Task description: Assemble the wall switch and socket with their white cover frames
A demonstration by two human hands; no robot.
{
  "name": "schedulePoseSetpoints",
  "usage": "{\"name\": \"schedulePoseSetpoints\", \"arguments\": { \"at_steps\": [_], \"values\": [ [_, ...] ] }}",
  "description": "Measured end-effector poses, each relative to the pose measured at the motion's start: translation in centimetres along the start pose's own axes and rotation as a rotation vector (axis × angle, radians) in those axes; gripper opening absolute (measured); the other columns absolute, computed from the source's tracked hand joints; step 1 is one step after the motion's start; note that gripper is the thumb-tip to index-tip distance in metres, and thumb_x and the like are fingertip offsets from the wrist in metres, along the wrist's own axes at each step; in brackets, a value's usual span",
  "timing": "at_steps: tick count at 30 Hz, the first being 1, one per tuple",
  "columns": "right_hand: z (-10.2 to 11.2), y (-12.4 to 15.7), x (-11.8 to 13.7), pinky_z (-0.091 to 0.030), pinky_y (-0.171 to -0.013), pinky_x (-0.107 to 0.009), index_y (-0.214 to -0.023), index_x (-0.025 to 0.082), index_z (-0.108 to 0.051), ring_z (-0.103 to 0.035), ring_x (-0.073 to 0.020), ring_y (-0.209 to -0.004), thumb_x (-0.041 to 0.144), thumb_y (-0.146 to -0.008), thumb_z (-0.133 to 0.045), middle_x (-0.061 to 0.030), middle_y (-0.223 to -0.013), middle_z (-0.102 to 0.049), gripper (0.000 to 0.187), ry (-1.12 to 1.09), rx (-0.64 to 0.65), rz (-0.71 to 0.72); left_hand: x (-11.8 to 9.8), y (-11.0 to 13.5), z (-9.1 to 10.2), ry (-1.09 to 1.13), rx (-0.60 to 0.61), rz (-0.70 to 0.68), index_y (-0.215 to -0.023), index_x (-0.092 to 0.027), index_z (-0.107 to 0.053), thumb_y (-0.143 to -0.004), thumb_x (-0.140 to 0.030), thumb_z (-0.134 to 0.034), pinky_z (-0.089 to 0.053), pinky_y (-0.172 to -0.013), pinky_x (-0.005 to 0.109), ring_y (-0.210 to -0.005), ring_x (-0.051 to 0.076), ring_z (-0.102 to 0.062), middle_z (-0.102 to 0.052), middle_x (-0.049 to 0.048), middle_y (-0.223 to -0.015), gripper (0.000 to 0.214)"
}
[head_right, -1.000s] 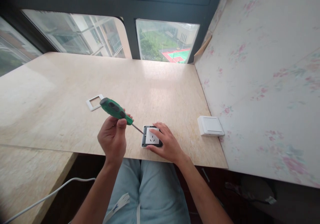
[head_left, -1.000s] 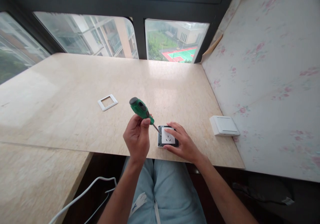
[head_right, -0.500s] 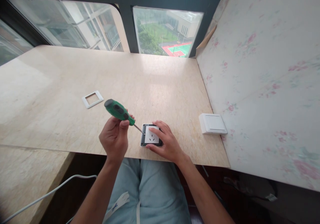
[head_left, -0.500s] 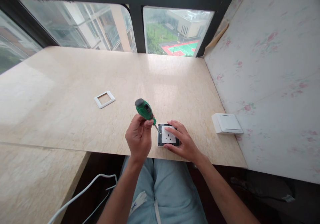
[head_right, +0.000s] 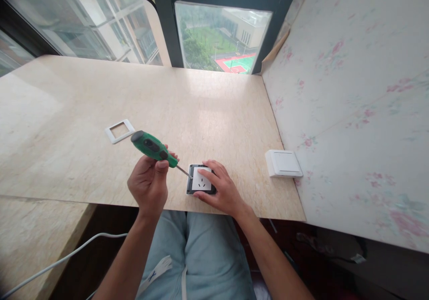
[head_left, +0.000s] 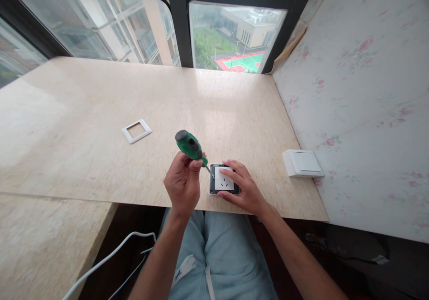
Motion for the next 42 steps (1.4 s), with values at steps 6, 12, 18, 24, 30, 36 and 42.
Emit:
{"name": "schedulePoseSetpoints", "arguments": {
  "at_steps": [6, 12, 18, 24, 30, 36, 42],
  "values": [
    [0.0, 0.0, 0.1, -0.042, -0.115, -0.058, -0.140, 0.029, -0.054, -0.048, -0.0332, -0.140, 0.044, -0.089, -0.072, -0.0161, -0.147, -0.054, 0.056, 0.009, 0.005, 0.008, -0.2, 0.0, 0.0, 0.012, 0.007, 0.003, -0.098, -0.019, -0.072, -0.095, -0.030, -0.067, -0.060, -0.074, 0.027, -0.078, 0.015, -0.071, -0.074, 0.0031, -0.088, 0.012],
    [0.0, 0.0, 0.1, -0.042, -0.114, -0.057, -0.140, 0.027, -0.055, -0.048, -0.0329, -0.139, 0.043, -0.089, -0.072, -0.0168, -0.146, -0.054, 0.056, 0.001, -0.011, 0.022, 0.2, 0.3, -0.1, 0.011, 0.033, -0.005, -0.101, -0.020, -0.072, -0.095, -0.027, -0.066, -0.059, -0.075, 0.026, -0.079, 0.014, -0.071, -0.074, 0.0030, -0.090, 0.011],
    [-0.1, 0.1, 0.0, -0.042, -0.114, -0.057, -0.139, 0.026, -0.054, -0.047, -0.0325, -0.139, 0.044, -0.090, -0.071, -0.0164, -0.146, -0.053, 0.055, 0.003, -0.012, 0.024, 0.9, 0.4, -0.2, -0.057, 0.053, -0.010, -0.102, -0.020, -0.071, -0.096, -0.028, -0.065, -0.057, -0.077, 0.027, -0.081, 0.015, -0.070, -0.074, 0.0029, -0.091, 0.012],
    [-0.2, 0.1, -0.1, -0.041, -0.115, -0.056, -0.139, 0.026, -0.054, -0.046, -0.0318, -0.140, 0.044, -0.089, -0.072, -0.0163, -0.147, -0.053, 0.055, 0.007, -0.006, 0.023, 0.3, 0.3, -0.1, -0.121, 0.160, -0.069, -0.107, -0.019, -0.068, -0.101, -0.026, -0.057, -0.057, -0.079, 0.028, -0.088, 0.016, -0.070, -0.073, 0.0042, -0.096, 0.015],
    [-0.2, 0.1, 0.0, -0.042, -0.115, -0.057, -0.140, 0.027, -0.053, -0.046, -0.0320, -0.140, 0.045, -0.091, -0.069, -0.0162, -0.147, -0.052, 0.054, 0.017, -0.007, 0.032, -0.8, 0.7, -1.1, 0.157, 0.285, 0.004, -0.120, -0.020, -0.061, -0.102, -0.027, -0.054, -0.057, -0.085, 0.033, -0.097, 0.019, -0.071, -0.074, 0.0065, -0.102, 0.020],
    [-0.1, 0.0, 0.1, -0.042, -0.114, -0.058, -0.140, 0.028, -0.053, -0.048, -0.0325, -0.138, 0.046, -0.092, -0.068, -0.0153, -0.144, -0.054, 0.054, 0.013, -0.028, 0.048, -1.1, 0.5, -2.9, 0.561, 0.366, 0.214, -0.120, -0.018, -0.060, -0.096, -0.056, -0.056, -0.054, -0.094, 0.042, -0.099, 0.024, -0.070, -0.072, 0.0093, -0.104, 0.045],
    [-0.2, 0.1, 0.0, -0.042, -0.114, -0.058, -0.145, 0.029, -0.050, -0.047, -0.0323, -0.139, 0.044, -0.091, -0.069, -0.0147, -0.146, -0.053, 0.059, 0.007, -0.004, 0.043, -2.4, -0.4, -3.5, 0.473, 0.311, 0.044, -0.110, -0.024, -0.053, -0.091, -0.036, -0.074, -0.055, -0.082, 0.032, -0.084, 0.016, -0.069, -0.072, 0.0007, -0.094, 0.030]
  ]
}}
Point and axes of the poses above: each hand's wrist, its own y-axis away from the middle knuckle, its own z-axis out of the back of the hand, x = y × z, the point moved 5 cm from there along -y, towards the middle knuckle
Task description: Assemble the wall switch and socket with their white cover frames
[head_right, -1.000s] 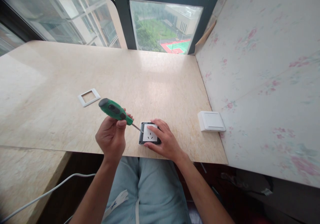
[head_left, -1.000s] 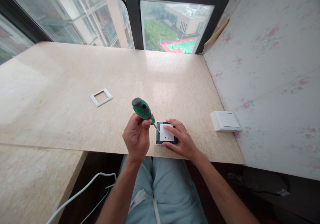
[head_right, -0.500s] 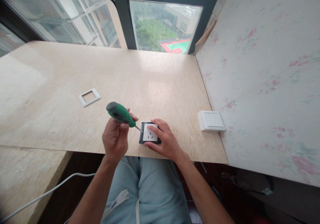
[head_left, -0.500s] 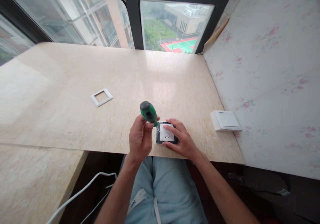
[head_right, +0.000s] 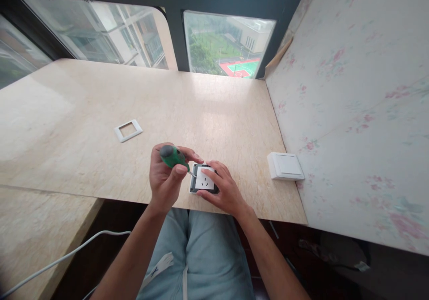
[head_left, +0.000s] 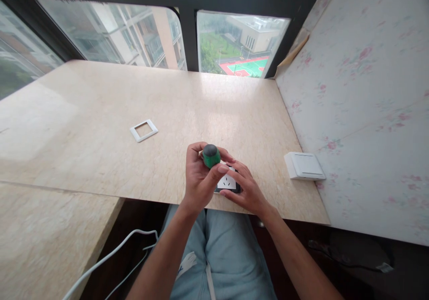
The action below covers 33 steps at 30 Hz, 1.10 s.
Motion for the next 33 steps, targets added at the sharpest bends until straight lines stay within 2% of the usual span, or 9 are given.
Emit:
{"name": "schedulePoseSetpoints", "arguments": {
  "at_steps": [3, 7, 12, 15, 19, 25, 29, 31, 33],
  "values": [
    [-0.1, 0.2, -0.1, -0.043, -0.114, -0.058, -0.143, 0.028, -0.051, -0.047, -0.0325, -0.139, 0.043, -0.091, -0.071, -0.0153, -0.146, -0.053, 0.058, 0.016, -0.015, 0.002, -0.1, -0.1, 0.0, -0.053, 0.037, 0.032, -0.108, -0.021, -0.062, -0.092, -0.042, -0.071, -0.054, -0.081, 0.030, -0.087, 0.016, -0.067, -0.068, 0.0033, -0.096, 0.028],
    [-0.2, 0.4, -0.3, -0.044, -0.113, -0.059, -0.140, 0.028, -0.054, -0.048, -0.0330, -0.138, 0.044, -0.091, -0.070, -0.0150, -0.146, -0.053, 0.054, 0.030, -0.026, 0.006, 0.3, 0.0, 0.1, 0.015, 0.134, 0.146, -0.115, -0.018, -0.068, -0.098, -0.053, -0.056, -0.051, -0.082, 0.033, -0.089, 0.018, -0.062, -0.064, 0.0075, -0.100, 0.041],
    [-0.3, 0.4, -0.6, -0.044, -0.112, -0.059, -0.138, 0.027, -0.056, -0.049, -0.0336, -0.138, 0.045, -0.091, -0.069, -0.0155, -0.144, -0.055, 0.052, 0.044, -0.026, 0.000, 0.5, -0.5, -0.3, 0.178, 0.158, 0.195, -0.110, -0.015, -0.066, -0.098, -0.060, -0.049, -0.042, -0.063, 0.028, -0.064, 0.013, -0.049, -0.057, 0.0019, -0.074, 0.050],
    [-0.4, 0.4, -0.7, -0.044, -0.113, -0.059, -0.138, 0.028, -0.055, -0.048, -0.0334, -0.138, 0.045, -0.091, -0.070, -0.0150, -0.145, -0.054, 0.052, 0.043, -0.025, 0.001, 1.0, -0.8, -0.4, 0.189, 0.130, 0.173, -0.111, -0.019, -0.057, -0.088, -0.065, -0.064, -0.039, -0.059, 0.025, -0.061, 0.011, -0.047, -0.056, -0.0017, -0.074, 0.052],
    [-0.3, 0.5, -0.6, -0.043, -0.113, -0.059, -0.139, 0.029, -0.054, -0.048, -0.0334, -0.139, 0.043, -0.091, -0.069, -0.0137, -0.145, -0.055, 0.053, 0.040, -0.032, 0.004, 1.8, -1.2, -0.1, 0.146, 0.104, 0.175, -0.103, -0.024, -0.048, -0.082, -0.050, -0.078, -0.038, -0.055, 0.021, -0.058, 0.009, -0.047, -0.057, -0.0052, -0.073, 0.045],
    [-0.3, 0.4, -0.5, -0.043, -0.113, -0.058, -0.138, 0.030, -0.055, -0.049, -0.0325, -0.138, 0.043, -0.092, -0.069, -0.0133, -0.145, -0.055, 0.051, 0.032, -0.028, -0.007, 1.0, -1.9, 0.1, 0.087, 0.221, 0.231, -0.092, -0.017, -0.063, -0.090, -0.064, -0.062, -0.048, -0.067, 0.029, -0.073, 0.015, -0.058, -0.065, 0.0078, -0.092, 0.047],
    [-0.3, 0.4, -0.7, -0.045, -0.112, -0.057, -0.137, 0.029, -0.057, -0.050, -0.0324, -0.137, 0.045, -0.091, -0.068, -0.0133, -0.142, -0.057, 0.050, 0.033, -0.033, -0.015, 1.2, -2.0, 0.1, 0.165, 0.193, 0.327, -0.090, -0.016, -0.066, -0.088, -0.073, -0.056, -0.043, -0.059, 0.030, -0.060, 0.014, -0.050, -0.056, 0.0024, -0.070, 0.058],
    [-0.4, 0.5, -0.8, -0.045, -0.112, -0.057, -0.137, 0.029, -0.057, -0.050, -0.0322, -0.136, 0.045, -0.091, -0.069, -0.0133, -0.141, -0.057, 0.050, 0.029, -0.034, -0.015, 1.5, -2.0, -0.1, 0.215, 0.192, 0.332, -0.093, -0.017, -0.063, -0.086, -0.079, -0.051, -0.038, -0.054, 0.029, -0.053, 0.012, -0.043, -0.049, -0.0014, -0.062, 0.064],
    [-0.4, 0.5, -0.9, -0.045, -0.112, -0.057, -0.138, 0.029, -0.057, -0.051, -0.0320, -0.135, 0.045, -0.091, -0.069, -0.0131, -0.141, -0.057, 0.051, 0.024, -0.037, -0.011, 1.8, -2.1, -0.5, 0.252, 0.203, 0.308, -0.096, -0.019, -0.057, -0.082, -0.080, -0.056, -0.033, -0.050, 0.026, -0.049, 0.010, -0.037, -0.046, -0.0051, -0.059, 0.062]
  ]
}}
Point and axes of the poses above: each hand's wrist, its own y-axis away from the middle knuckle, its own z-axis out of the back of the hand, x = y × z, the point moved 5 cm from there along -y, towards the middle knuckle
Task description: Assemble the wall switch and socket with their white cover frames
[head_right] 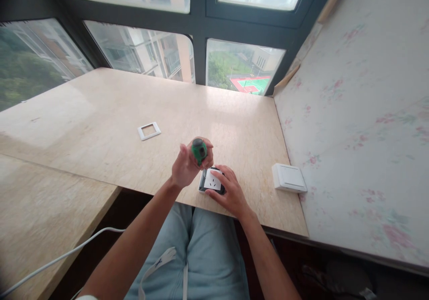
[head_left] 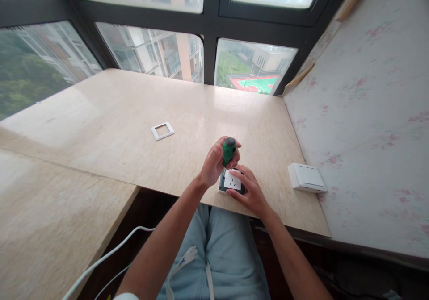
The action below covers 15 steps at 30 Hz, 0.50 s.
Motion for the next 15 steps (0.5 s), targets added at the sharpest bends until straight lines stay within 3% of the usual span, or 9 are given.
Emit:
{"name": "schedulePoseSetpoints", "arguments": {
  "at_steps": [4, 11, 15],
  "values": [
    [0.0, 0.0, -0.1, -0.045, -0.111, -0.057, -0.137, 0.029, -0.058, -0.051, -0.0321, -0.135, 0.044, -0.091, -0.070, -0.0134, -0.141, -0.057, 0.051, 0.001, -0.002, 0.001, 0.6, -0.4, -0.4, -0.008, 0.024, -0.017, -0.093, -0.023, -0.044, -0.081, -0.064, -0.073, -0.027, -0.048, 0.021, -0.047, 0.006, -0.032, -0.045, -0.0096, -0.059, 0.052],
    [0.0, 0.1, -0.1, -0.044, -0.113, -0.058, -0.138, 0.030, -0.057, -0.048, -0.0325, -0.139, 0.043, -0.090, -0.070, -0.0128, -0.144, -0.055, 0.051, -0.002, 0.001, -0.003, -0.9, -0.2, -0.2, -0.161, 0.052, -0.049, -0.088, -0.017, -0.062, -0.088, -0.066, -0.063, -0.044, -0.064, 0.027, -0.070, 0.013, -0.055, -0.063, 0.0049, -0.086, 0.050],
    [0.1, 0.0, -0.1, -0.046, -0.111, -0.058, -0.137, 0.030, -0.059, -0.051, -0.0330, -0.136, 0.045, -0.090, -0.070, -0.0127, -0.141, -0.058, 0.051, -0.003, -0.001, -0.019, -0.8, 0.1, -0.1, -0.101, 0.065, 0.064, -0.082, -0.015, -0.065, -0.087, -0.076, -0.054, -0.042, -0.059, 0.029, -0.062, 0.014, -0.054, -0.059, 0.0041, -0.073, 0.062]
  ]
}}
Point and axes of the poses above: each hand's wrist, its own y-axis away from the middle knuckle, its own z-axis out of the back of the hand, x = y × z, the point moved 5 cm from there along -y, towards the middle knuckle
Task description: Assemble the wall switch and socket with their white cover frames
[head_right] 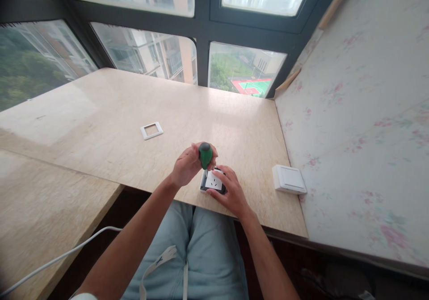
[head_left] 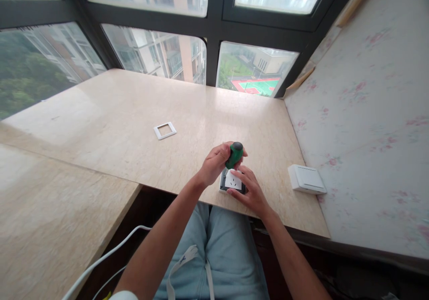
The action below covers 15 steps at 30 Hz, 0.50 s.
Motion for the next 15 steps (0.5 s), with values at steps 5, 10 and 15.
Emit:
{"name": "schedulePoseSetpoints", "arguments": {
  "at_steps": [5, 10, 15],
  "values": [
    [-0.02, -0.04, 0.00, -0.046, -0.111, -0.058, -0.136, 0.031, -0.060, -0.052, -0.0330, -0.135, 0.046, -0.090, -0.070, -0.0126, -0.142, -0.058, 0.049, -0.009, -0.004, -0.001, 0.59, -0.17, -0.10, 0.135, -0.054, -0.044, -0.088, -0.020, -0.055, -0.089, -0.081, -0.043, -0.029, -0.046, 0.024, -0.043, 0.009, -0.034, -0.044, -0.0059, -0.052, 0.062],
    [-0.01, -0.02, 0.03, -0.046, -0.111, -0.058, -0.136, 0.030, -0.059, -0.051, -0.0326, -0.136, 0.045, -0.091, -0.069, -0.0130, -0.142, -0.057, 0.049, -0.005, -0.005, 0.013, 0.60, -0.38, -0.30, 0.088, -0.028, -0.137, -0.093, -0.022, -0.048, -0.085, -0.070, -0.065, -0.026, -0.042, 0.020, -0.042, 0.006, -0.034, -0.051, -0.0077, -0.058, 0.052],
    [-0.05, -0.01, -0.08, -0.044, -0.113, -0.059, -0.137, 0.030, -0.059, -0.049, -0.0328, -0.138, 0.047, -0.091, -0.068, -0.0126, -0.143, -0.057, 0.050, -0.001, 0.001, 0.002, -0.13, -0.70, -0.42, -0.011, -0.050, -0.075, -0.080, -0.017, -0.058, -0.088, -0.075, -0.055, -0.039, -0.053, 0.025, -0.056, 0.011, -0.051, -0.058, 0.0009, -0.066, 0.059]
  ]
}}
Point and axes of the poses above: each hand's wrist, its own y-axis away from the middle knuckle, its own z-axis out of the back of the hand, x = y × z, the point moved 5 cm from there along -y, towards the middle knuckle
